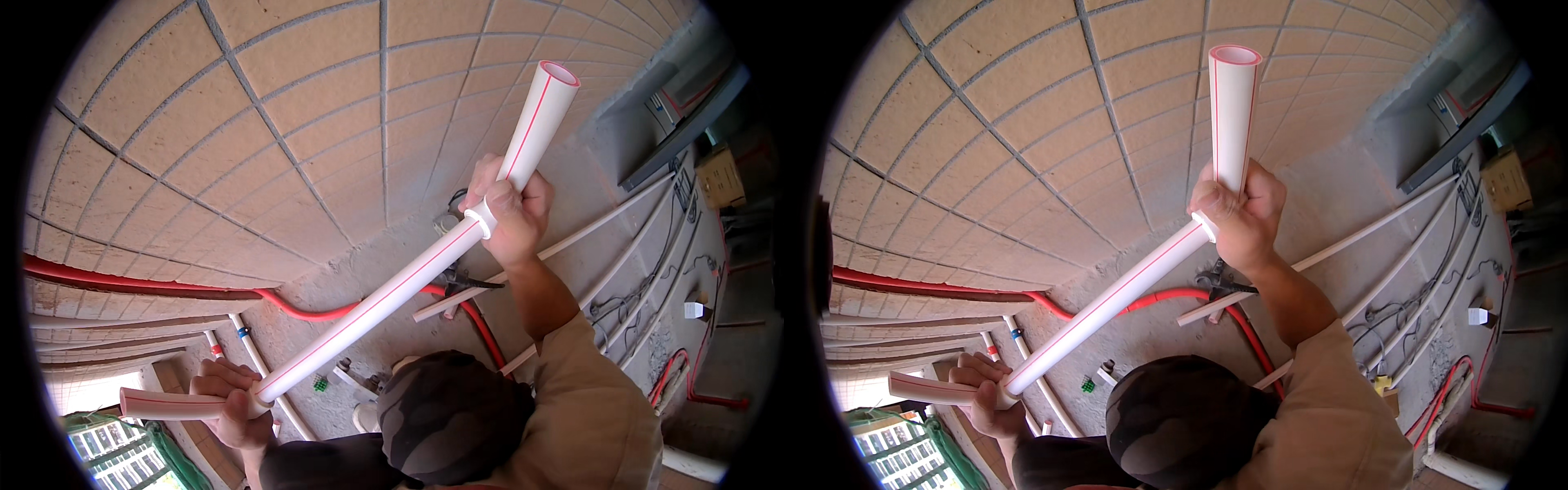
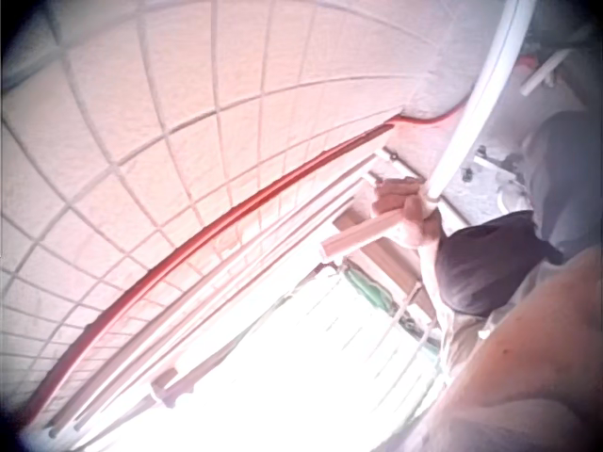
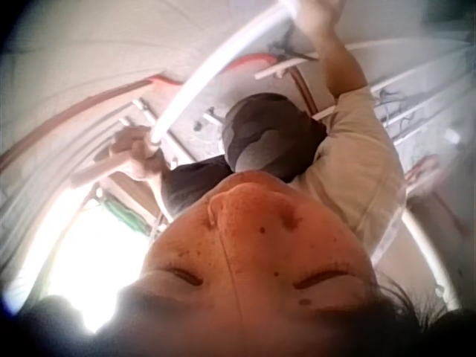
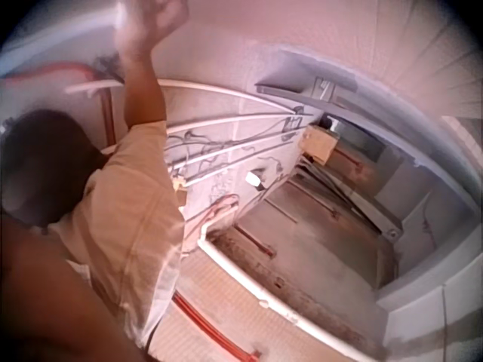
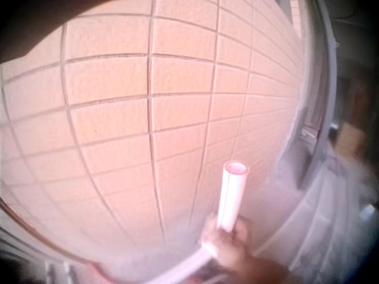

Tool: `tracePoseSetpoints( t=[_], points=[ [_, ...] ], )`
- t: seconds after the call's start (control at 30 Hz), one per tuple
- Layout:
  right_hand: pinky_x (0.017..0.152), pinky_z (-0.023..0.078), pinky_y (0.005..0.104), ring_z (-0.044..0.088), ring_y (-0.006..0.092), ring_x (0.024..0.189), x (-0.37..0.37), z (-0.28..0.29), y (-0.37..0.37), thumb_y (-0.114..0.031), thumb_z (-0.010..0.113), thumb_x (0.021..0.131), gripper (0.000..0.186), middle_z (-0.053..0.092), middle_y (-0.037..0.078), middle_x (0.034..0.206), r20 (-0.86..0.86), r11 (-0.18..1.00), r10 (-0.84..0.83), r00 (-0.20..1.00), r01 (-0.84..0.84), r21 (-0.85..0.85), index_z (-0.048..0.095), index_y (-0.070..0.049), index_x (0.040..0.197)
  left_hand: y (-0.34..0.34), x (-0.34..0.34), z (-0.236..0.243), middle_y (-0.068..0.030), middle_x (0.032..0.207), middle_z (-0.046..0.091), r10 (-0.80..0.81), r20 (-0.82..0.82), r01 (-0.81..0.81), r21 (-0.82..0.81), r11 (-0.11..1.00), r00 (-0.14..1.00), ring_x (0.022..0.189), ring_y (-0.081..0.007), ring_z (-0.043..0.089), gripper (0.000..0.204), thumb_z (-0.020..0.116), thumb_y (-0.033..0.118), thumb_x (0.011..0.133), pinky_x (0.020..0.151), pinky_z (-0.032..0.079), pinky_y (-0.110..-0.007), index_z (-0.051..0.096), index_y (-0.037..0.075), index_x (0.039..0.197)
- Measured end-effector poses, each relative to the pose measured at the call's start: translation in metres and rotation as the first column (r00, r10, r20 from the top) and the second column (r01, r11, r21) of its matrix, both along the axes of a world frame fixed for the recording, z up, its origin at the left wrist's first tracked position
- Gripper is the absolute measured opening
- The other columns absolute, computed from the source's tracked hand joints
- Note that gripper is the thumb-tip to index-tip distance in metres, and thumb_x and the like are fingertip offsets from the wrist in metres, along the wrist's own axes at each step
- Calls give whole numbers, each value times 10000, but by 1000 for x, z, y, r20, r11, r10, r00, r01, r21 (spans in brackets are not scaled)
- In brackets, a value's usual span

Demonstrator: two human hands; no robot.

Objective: The person sits on the floor and assembles white PVC pipes with fittings. They use a pipe cutter to trim pipe ends and a pipe welding machine to heat and join the pipes and fittings together.

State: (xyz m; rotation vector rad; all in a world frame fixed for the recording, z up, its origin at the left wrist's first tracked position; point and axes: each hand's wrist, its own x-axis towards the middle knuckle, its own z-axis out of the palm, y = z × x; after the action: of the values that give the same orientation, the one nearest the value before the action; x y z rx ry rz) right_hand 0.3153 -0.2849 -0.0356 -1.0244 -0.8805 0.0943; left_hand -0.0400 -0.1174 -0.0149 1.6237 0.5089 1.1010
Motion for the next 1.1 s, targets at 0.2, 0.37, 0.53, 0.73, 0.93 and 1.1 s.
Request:
tracePoseSetpoints(
  t=[0.2, 0.37, 0.53, 0.73, 0.93, 1.1],
  points=[
    [541, 445, 285, 553, 118, 587, -8, -5, -3, -232, 723, 945, 300, 614, 70, 679, -7, 999, -7, 1000, 7, 40, 584, 6, 825, -3, -1, -1, -54, 809, 461, -18, -42, 21, 71, 997, 999, 704, -215, 531, 88, 653, 159, 848, 601, 495, -328, 576, 136, 809],
    [562, 467, 298, 568, 135, 622, -5, -12, -7, -247, 687, 972, 295, 584, 69, 719, 45, 997, 5, 999, -8, 77, 572, 1, 863, 0, 0, -5, -54, 782, 458, -39, 0, 39, 107, 993, 999, 709, -210, 552, 81, 646, 104, 840, 568, 502, -324, 574, 108, 803],
    [595, 478, 317, 579, 150, 662, 1, -6, 28, -307, 632, 1007, 321, 586, 68, 742, 116, 995, -91, 989, 86, 47, 587, -4, 912, 42, 14, -8, -116, 775, 571, 91, 53, -89, -39, 995, 994, 693, -181, 539, 191, 644, 184, 902, 656, 443, -289, 541, 32, 850],
    [605, 478, 399, 611, 258, 634, 36, 24, 67, -358, 689, 975, 313, 601, 101, 738, 650, 690, -523, 552, 721, -57, 634, -51, 970, 95, 28, 38, -80, 905, 616, 380, -447, -275, 283, 919, 810, 668, -144, 580, 195, 585, 205, 1058, 602, 478, -297, 559, 12, 1057],
    [710, 475, 361, 573, 217, 827, 63, 21, 99, -394, 645, 1008, 427, 551, 113, 1010, 606, 710, -640, 473, 665, 231, 529, 2, 1117, 112, 39, 20, -92, 917, 647, 239, -102, -235, 47, 971, 966, 761, -139, 678, 163, 667, 54, 984, 651, 581, -275, 565, -34, 1076],
    [778, 462, 350, 515, 208, 878, 72, 7, 112, -348, 485, 1075, 385, 524, 131, 1032, 531, 695, -706, 468, 602, 393, 497, 37, 1085, 120, 51, -20, -89, 964, 609, 335, 72, -338, 356, 871, 939, 770, -125, 603, 165, 601, 26, 1015, 678, 521, -248, 505, -22, 1141]
  ],
)
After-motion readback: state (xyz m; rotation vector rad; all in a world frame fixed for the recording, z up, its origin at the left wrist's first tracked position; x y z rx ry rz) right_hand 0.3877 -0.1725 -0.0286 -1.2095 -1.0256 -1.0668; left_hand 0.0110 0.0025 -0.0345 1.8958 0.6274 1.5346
